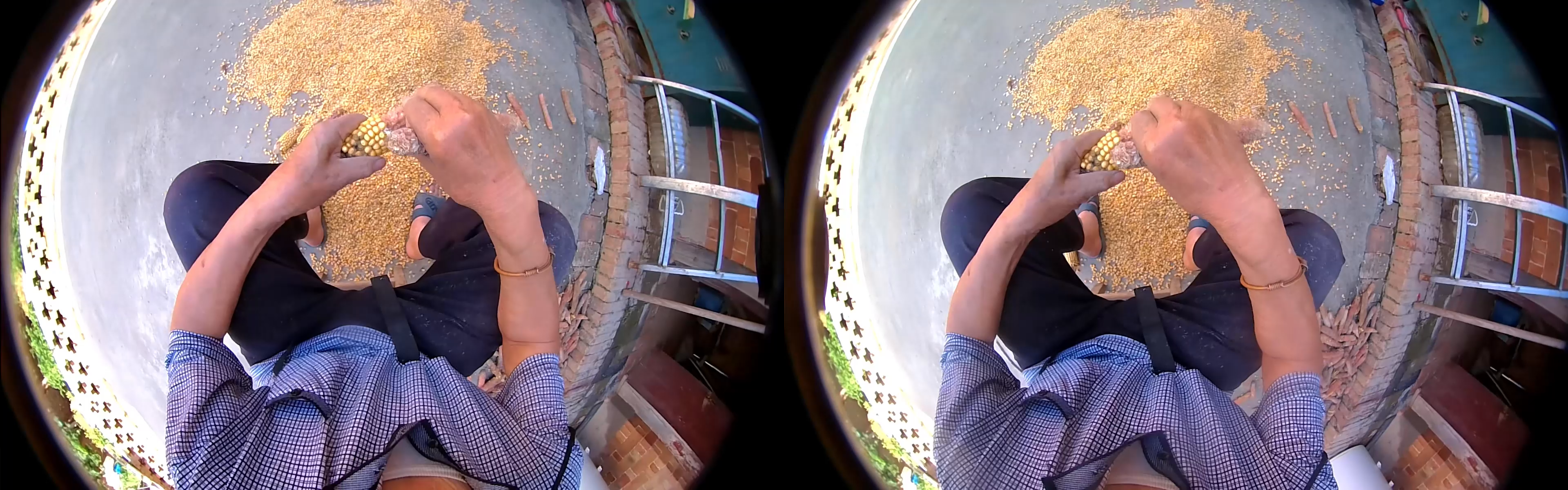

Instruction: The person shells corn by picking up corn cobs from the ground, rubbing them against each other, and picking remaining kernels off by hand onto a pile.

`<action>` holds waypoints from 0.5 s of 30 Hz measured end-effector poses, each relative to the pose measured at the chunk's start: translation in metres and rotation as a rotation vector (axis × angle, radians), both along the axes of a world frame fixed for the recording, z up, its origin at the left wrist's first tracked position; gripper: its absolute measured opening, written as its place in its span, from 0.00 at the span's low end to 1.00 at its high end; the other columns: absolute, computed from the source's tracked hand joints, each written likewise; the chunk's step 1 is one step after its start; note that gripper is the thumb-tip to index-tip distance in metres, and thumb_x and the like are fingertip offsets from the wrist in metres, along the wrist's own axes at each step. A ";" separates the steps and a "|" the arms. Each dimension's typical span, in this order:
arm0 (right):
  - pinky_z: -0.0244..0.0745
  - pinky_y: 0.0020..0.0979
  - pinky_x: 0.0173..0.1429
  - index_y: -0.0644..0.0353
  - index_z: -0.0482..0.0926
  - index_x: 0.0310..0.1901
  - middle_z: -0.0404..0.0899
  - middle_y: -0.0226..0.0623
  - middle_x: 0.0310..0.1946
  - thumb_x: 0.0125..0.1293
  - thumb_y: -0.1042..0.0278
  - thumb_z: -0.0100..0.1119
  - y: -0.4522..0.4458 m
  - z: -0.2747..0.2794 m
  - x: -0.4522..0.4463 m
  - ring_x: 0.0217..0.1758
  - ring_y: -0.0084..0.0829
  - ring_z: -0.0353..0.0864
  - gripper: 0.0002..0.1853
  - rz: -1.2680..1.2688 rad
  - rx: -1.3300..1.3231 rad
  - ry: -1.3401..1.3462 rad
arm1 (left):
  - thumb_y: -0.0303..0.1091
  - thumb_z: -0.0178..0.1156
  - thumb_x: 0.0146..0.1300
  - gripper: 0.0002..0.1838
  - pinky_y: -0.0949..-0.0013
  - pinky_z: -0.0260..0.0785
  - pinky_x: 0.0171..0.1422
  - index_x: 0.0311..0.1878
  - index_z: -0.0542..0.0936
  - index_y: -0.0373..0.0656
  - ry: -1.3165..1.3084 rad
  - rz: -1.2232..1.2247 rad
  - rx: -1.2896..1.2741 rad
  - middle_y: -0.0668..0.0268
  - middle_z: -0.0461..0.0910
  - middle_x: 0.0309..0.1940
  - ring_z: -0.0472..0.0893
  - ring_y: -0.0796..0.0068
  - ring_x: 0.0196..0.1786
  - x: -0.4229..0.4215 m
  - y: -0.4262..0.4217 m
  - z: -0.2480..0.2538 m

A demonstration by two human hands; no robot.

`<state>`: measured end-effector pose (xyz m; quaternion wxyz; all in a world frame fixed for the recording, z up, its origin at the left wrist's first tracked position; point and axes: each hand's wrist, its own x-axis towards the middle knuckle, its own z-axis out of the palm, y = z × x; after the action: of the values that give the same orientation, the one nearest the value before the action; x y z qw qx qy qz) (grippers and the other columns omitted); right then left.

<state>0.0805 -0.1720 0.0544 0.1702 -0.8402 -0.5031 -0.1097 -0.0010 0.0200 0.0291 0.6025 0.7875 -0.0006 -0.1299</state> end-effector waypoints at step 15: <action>0.80 0.26 0.38 0.68 0.79 0.49 0.83 0.39 0.38 0.68 0.63 0.65 -0.019 0.008 0.027 0.39 0.26 0.84 0.16 -0.441 0.810 1.022 | 0.40 0.61 0.70 0.24 0.86 0.47 0.16 0.61 0.65 0.40 0.298 0.075 -0.728 0.67 0.72 0.30 0.60 0.91 0.16 -0.001 0.003 0.021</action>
<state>0.1073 -0.1909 0.0628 0.6603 -0.7395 -0.0962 0.0888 -0.0017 0.0233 0.0500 0.8401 0.4944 0.0697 -0.2121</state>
